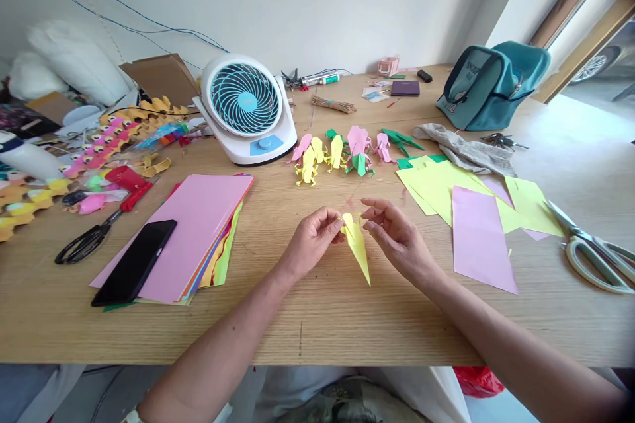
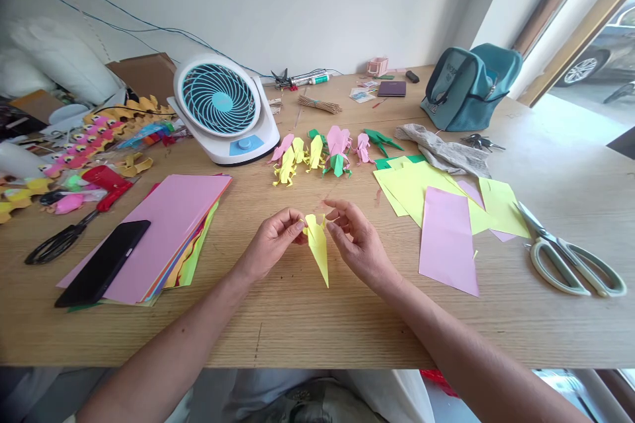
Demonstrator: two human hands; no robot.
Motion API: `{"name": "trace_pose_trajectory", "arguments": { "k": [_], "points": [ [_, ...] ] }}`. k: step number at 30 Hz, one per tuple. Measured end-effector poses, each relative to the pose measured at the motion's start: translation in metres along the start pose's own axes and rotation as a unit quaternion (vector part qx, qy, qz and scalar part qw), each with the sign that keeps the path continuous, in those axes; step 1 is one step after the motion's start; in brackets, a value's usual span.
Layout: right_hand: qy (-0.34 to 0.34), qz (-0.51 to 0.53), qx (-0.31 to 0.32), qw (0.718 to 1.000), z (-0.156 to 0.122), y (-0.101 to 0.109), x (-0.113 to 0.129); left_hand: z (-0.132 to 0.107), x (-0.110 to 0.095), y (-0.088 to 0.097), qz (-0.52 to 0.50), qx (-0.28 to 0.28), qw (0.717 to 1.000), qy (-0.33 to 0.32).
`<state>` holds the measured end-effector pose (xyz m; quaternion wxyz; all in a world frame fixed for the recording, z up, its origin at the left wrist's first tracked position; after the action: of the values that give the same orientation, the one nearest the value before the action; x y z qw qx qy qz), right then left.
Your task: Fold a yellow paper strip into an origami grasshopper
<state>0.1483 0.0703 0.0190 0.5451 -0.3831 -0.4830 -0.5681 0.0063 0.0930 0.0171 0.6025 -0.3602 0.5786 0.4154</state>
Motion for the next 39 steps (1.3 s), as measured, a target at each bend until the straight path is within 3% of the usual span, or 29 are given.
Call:
{"name": "trace_pose_trajectory", "arguments": {
  "k": [11,15,20,30,35,39],
  "points": [
    [-0.083,0.075,0.077,0.991,0.002,-0.016,-0.008,-0.002,-0.005,-0.010,-0.006,0.069,0.998,-0.007],
    [-0.085,0.102,0.069,0.989,0.002,-0.016,-0.005,-0.001,-0.008,-0.011,-0.011,0.075,0.997,-0.018],
    [-0.082,0.101,0.026,0.991,0.005,-0.008,-0.006,0.001,-0.001,-0.004,-0.009,0.038,0.999,0.002],
    [-0.136,0.078,-0.009,0.988,0.006,-0.001,-0.032,0.001,0.026,0.018,-0.026,-0.081,0.993,0.080],
    [-0.121,0.046,-0.001,0.992,0.007,0.002,-0.031,-0.002,0.031,0.020,-0.045,-0.103,0.988,0.110],
    [-0.085,-0.039,-0.007,0.996,0.008,0.007,-0.028,-0.002,0.032,0.018,-0.028,-0.102,0.988,0.109]
  ]
}}
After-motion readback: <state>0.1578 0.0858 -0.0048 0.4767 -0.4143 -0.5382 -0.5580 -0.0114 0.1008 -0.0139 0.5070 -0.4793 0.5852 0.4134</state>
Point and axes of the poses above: each hand's wrist, its own z-axis towards the middle knuckle, its own y-axis out of the back of the hand, x = y × z, the point moved 10 cm from there along z, towards the middle knuckle
